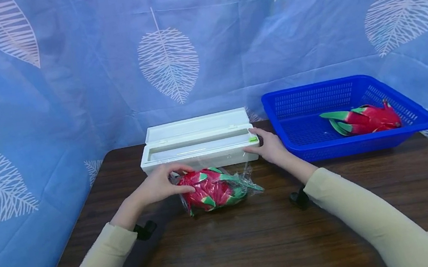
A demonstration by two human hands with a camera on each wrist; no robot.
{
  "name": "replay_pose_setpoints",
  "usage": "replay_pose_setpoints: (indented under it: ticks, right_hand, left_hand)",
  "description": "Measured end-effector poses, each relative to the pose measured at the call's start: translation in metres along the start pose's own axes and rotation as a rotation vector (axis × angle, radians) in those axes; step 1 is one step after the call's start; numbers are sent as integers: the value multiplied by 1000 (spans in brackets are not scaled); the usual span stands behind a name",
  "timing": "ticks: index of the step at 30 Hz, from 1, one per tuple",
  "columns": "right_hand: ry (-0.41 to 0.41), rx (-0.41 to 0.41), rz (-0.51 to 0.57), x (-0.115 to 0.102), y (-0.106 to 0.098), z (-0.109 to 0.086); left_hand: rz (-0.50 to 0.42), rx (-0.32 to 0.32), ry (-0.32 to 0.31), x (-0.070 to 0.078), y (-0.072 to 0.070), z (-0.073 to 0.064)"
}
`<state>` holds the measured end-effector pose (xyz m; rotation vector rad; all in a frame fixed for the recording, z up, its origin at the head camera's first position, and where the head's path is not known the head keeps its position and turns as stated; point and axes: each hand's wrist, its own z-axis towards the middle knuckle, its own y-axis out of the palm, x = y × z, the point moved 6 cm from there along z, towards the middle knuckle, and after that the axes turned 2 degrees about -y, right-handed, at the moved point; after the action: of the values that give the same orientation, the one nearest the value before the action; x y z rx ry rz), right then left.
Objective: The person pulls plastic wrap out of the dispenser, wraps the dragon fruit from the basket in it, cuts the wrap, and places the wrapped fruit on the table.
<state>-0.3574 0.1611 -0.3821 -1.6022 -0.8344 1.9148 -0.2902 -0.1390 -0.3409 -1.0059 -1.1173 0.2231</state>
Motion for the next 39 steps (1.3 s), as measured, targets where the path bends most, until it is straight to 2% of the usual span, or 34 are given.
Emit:
replay_pose_setpoints:
  ticks: [5, 8, 16, 25, 31, 36, 39]
  right_hand:
    - [-5, -8, 9, 1, -1, 1]
    - [-9, 1, 9, 1, -2, 2]
    - [0, 7, -2, 2, -5, 2]
    - [-10, -14, 20, 1, -2, 1]
    - [-24, 5, 21, 2, -1, 3]
    - [-26, 6, 7, 2, -1, 4]
    - [-24, 3, 8, 1, -1, 4]
  left_hand:
    - [52, 3, 54, 5, 2, -5]
    - [61, -3, 66, 5, 3, -7]
    - [28, -21, 47, -2, 8, -7]
    - [126, 68, 48, -1, 5, -7]
    - [102, 56, 71, 1, 11, -10]
    - [94, 62, 52, 0, 11, -10]
    - [88, 40, 37, -1, 10, -10]
